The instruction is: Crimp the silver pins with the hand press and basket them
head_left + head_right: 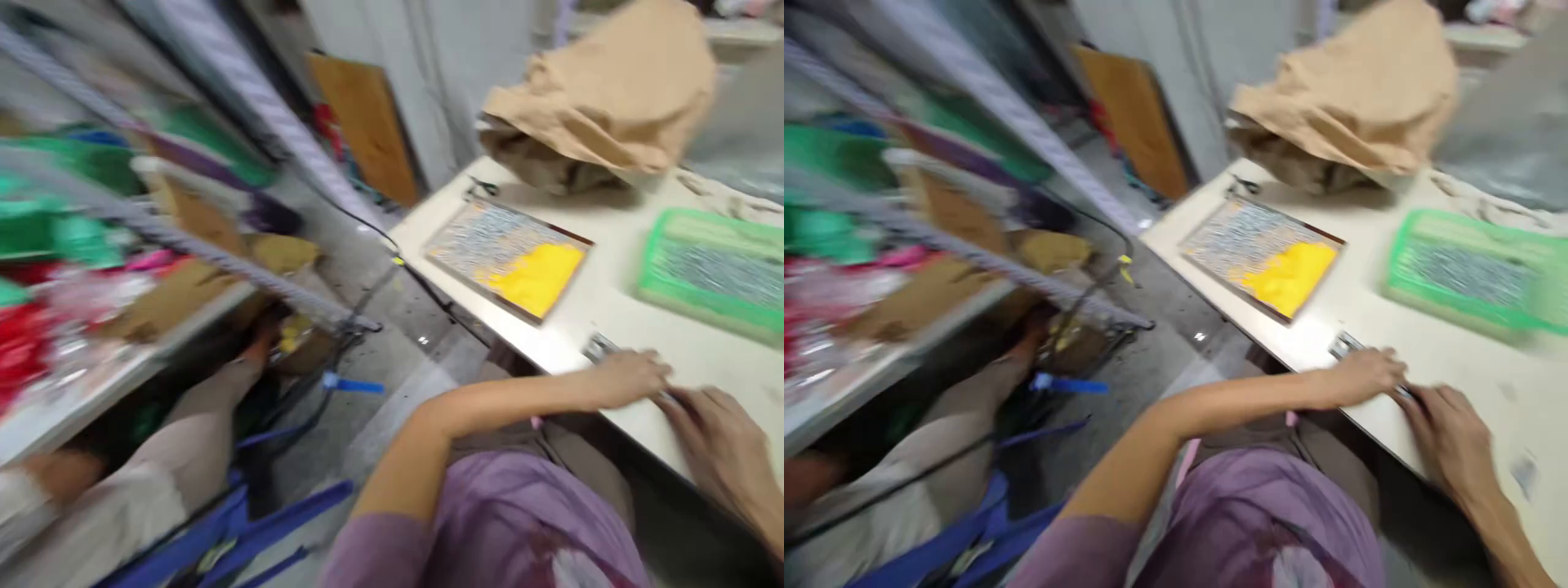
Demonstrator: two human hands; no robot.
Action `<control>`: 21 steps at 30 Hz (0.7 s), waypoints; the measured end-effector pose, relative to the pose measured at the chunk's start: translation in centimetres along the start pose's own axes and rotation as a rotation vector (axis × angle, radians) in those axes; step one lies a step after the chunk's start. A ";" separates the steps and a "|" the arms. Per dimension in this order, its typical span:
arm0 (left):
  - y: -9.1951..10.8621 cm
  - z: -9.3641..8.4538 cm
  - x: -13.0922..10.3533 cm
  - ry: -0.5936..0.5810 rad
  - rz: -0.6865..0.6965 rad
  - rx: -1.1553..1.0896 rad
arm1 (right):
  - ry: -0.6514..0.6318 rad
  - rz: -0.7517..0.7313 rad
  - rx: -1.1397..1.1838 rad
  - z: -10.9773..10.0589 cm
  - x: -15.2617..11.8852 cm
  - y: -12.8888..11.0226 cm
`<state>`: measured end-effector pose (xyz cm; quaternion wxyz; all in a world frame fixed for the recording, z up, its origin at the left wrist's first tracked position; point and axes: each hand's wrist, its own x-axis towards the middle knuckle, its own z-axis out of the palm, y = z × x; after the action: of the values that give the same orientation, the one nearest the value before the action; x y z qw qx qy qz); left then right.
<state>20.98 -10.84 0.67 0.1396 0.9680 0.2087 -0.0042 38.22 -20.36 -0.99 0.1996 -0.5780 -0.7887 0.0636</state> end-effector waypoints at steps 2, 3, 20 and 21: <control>0.0 1.3 1.5 -0.004 0.050 -0.056 | -0.011 0.060 -0.050 0.0 -0.3 0.4; -0.3 1.7 2.0 0.003 0.053 -0.067 | -0.002 0.077 -0.072 0.1 -0.1 0.6; -2.2 0.2 -2.7 0.336 -0.154 -0.351 | 0.000 0.027 -0.018 1.8 -0.6 2.0; -2.5 -0.2 -3.5 0.360 -0.220 -0.371 | -0.011 0.021 -0.024 1.8 -0.6 1.9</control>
<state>16.75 -10.05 0.39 0.2736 0.8825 0.3313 0.1910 39.34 -20.05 -3.39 0.1874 -0.5885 -0.7842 0.0594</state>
